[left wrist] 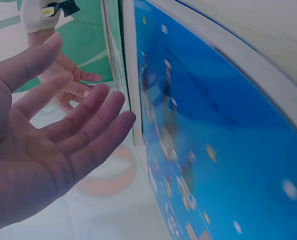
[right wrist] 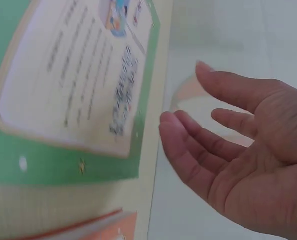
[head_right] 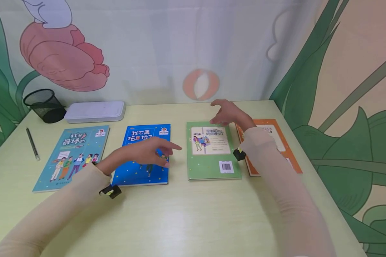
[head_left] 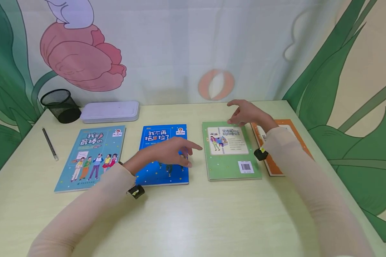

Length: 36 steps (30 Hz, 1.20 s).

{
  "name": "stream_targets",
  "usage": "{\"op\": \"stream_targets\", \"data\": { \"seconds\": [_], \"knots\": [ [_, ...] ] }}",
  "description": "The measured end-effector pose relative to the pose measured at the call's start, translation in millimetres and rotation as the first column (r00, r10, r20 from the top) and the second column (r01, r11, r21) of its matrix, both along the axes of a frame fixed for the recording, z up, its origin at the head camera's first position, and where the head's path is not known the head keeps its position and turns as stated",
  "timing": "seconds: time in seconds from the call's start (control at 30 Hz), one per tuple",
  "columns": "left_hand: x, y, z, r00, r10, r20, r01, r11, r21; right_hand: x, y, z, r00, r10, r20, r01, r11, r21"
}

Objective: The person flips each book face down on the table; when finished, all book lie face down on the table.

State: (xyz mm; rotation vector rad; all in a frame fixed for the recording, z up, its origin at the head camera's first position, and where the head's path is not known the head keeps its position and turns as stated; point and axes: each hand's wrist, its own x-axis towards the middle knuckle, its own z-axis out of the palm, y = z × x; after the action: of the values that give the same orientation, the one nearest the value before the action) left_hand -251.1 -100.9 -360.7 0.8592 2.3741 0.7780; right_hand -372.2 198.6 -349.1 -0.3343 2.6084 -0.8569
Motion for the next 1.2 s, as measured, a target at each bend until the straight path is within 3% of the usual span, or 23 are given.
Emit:
{"op": "stream_targets", "data": {
  "seconds": [0.17, 0.4, 0.67, 0.97, 1.2],
  "knots": [
    [3.3, -17.1, -6.2, 0.994, 0.078, -0.073, -0.081, 0.996, -0.040, 2.9, -23.3, -7.2, 0.998, 0.044, -0.037, -0.046, 0.997, -0.063],
    [11.0, -42.9, -15.1, 0.979, 0.103, -0.175, -0.115, 0.992, -0.059, 10.2, -55.0, -12.7, 0.994, 0.107, -0.037, -0.112, 0.981, -0.161],
    [21.0, -65.3, -20.0, 0.981, 0.116, -0.155, -0.132, 0.987, -0.095, 13.7, -80.2, -20.3, 0.989, 0.134, -0.057, -0.143, 0.972, -0.186],
    [32.4, -75.5, -23.1, 0.982, 0.112, -0.152, -0.140, 0.972, -0.186, 13.2, -107.6, -26.7, 0.988, 0.142, -0.060, -0.150, 0.975, -0.165],
    [36.8, -79.8, -28.8, 0.982, 0.081, -0.171, -0.109, 0.981, -0.161, 12.8, -128.3, -38.3, 0.992, 0.127, -0.016, -0.128, 0.975, -0.180]
  ]
}}
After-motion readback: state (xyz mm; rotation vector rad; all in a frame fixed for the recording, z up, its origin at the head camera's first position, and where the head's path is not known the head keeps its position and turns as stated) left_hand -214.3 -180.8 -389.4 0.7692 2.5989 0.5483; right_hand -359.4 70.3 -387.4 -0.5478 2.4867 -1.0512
